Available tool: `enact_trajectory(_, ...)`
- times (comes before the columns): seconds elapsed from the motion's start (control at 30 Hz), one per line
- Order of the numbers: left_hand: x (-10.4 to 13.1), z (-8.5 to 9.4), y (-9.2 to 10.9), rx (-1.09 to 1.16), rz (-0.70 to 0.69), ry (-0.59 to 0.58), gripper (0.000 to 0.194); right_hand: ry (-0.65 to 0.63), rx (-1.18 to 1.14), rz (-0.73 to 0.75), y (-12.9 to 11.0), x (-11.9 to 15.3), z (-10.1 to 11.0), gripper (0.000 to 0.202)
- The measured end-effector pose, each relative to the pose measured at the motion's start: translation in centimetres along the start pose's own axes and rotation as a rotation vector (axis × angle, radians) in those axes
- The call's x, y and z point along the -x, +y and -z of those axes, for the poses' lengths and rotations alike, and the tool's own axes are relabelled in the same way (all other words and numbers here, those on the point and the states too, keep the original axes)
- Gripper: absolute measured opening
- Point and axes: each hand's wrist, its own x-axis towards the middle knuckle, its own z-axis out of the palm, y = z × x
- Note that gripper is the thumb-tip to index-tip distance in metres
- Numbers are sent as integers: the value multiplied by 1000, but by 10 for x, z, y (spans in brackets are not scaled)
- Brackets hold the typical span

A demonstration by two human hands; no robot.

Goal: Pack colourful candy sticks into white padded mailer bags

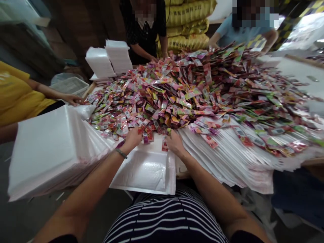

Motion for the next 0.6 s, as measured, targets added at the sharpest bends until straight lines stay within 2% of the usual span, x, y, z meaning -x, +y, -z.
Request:
enact_trajectory(0.1,-4,-5,2,168,65,-34,11,20,-36,-101,-4,2,5,15)
enact_trajectory(0.2,-3,0,0,292,106,-72,24,102,260,-51,-7,3,8,19)
enact_trajectory(0.27,-1,6,-2,320,117,-98,32,104,496,-24,-10,1,5,25)
enact_trajectory(0.33,1,11,-3,297,123,-101,37,55,611,-39,-14,-2,-1,31)
enact_trajectory(0.4,3,10,-4,222,134,-66,33,7,656,-69,-16,-4,-6,34)
enact_trajectory(0.5,2,-3,-5,74,150,7,17,-49,683,-89,-15,-5,-9,26)
enact_trajectory(0.6,-2,-22,-3,-10,154,25,13,-54,635,-79,-8,-7,-4,19)
